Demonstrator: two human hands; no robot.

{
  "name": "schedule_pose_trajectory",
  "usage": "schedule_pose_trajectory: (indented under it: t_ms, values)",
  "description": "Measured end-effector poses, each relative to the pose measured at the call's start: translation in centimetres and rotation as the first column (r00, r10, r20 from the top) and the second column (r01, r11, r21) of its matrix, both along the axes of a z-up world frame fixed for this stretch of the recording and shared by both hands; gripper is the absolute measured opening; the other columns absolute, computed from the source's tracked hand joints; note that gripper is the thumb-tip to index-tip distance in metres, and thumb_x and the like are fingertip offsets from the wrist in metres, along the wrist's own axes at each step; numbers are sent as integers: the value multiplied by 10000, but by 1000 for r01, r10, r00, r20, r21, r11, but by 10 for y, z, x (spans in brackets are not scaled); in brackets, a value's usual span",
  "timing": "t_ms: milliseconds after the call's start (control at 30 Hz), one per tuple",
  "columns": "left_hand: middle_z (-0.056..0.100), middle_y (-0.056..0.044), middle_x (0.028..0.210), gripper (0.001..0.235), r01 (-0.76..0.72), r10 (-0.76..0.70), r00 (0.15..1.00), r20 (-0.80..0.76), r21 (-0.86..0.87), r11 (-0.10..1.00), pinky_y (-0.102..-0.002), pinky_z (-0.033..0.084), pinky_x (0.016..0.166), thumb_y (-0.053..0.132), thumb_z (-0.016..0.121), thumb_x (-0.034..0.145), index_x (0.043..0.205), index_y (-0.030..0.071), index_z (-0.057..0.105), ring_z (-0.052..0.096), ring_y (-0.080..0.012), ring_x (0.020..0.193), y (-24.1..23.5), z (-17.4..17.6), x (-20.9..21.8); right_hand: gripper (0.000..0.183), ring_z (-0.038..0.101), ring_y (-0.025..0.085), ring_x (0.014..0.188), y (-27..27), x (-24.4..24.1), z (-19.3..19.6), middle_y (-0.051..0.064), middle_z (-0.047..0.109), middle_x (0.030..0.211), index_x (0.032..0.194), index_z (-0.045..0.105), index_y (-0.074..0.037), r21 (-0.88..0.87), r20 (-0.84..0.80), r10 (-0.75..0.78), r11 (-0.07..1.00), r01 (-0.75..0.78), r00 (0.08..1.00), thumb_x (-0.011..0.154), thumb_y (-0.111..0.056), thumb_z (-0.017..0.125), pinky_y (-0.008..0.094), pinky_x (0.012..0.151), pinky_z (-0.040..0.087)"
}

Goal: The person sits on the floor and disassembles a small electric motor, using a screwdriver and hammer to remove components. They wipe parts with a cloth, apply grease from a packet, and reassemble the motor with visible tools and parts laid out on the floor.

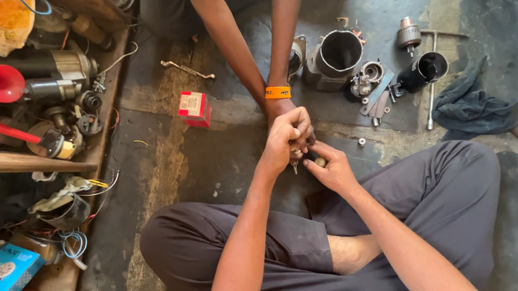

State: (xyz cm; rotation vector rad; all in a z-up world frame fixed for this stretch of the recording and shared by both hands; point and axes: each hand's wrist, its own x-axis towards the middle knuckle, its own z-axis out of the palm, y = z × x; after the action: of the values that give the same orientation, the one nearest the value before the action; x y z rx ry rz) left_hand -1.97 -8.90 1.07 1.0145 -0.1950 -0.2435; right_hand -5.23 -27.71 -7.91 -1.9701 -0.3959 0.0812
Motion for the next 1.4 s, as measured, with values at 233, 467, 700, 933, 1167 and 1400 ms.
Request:
schedule_pose_trajectory:
  t_ms: [233,467,700,933,1167,1400]
  values:
    - [425,25,651,178,-5,-14,998,63,287,958,-245,380,521,170,380,913,768,70,402,394,-81,542,-8,3,15,393,706,311,1132,-4,1,27,207,725,1237,1231,676,-31,-105,-61,44,993,-50,997,878,-182,760,371,950,530]
    - [386,23,716,143,-158,110,984,140,398,904,-272,337,589,140,479,900,804,43,435,357,-69,677,-11,31,-4,512,661,241,710,-11,-15,99,137,719,853,1348,555,-68,-212,-144,-146,971,114,979,876,-175,723,355,657,523]
    - [385,30,703,172,-96,35,985,167,373,923,-256,323,586,169,456,897,762,68,423,368,-69,666,-11,32,1,458,506,162,562,-3,-16,134,93,578,669,1308,619,-70,-143,-132,-152,981,133,980,872,-151,732,304,566,460]
    - [492,29,681,105,-61,81,990,-120,162,985,-216,334,500,103,523,988,888,82,499,438,-53,587,-15,26,-1,237,690,211,692,7,-10,138,117,710,822,1049,699,-26,-132,32,-210,968,212,977,838,-121,747,325,655,534]
    - [465,43,727,387,-224,220,974,57,93,970,-183,335,563,92,491,971,1357,87,457,396,-29,639,-25,38,-12,130,692,310,740,8,-10,158,159,697,845,905,700,-15,-149,233,-211,957,249,949,808,-77,761,378,670,533]
    - [362,71,642,229,-204,225,965,-136,151,967,-200,345,435,254,421,1095,1249,97,486,318,-22,494,-16,30,-8,121,679,336,676,18,-11,170,132,688,743,855,719,-73,-310,257,-156,921,234,954,804,-169,775,418,610,522]
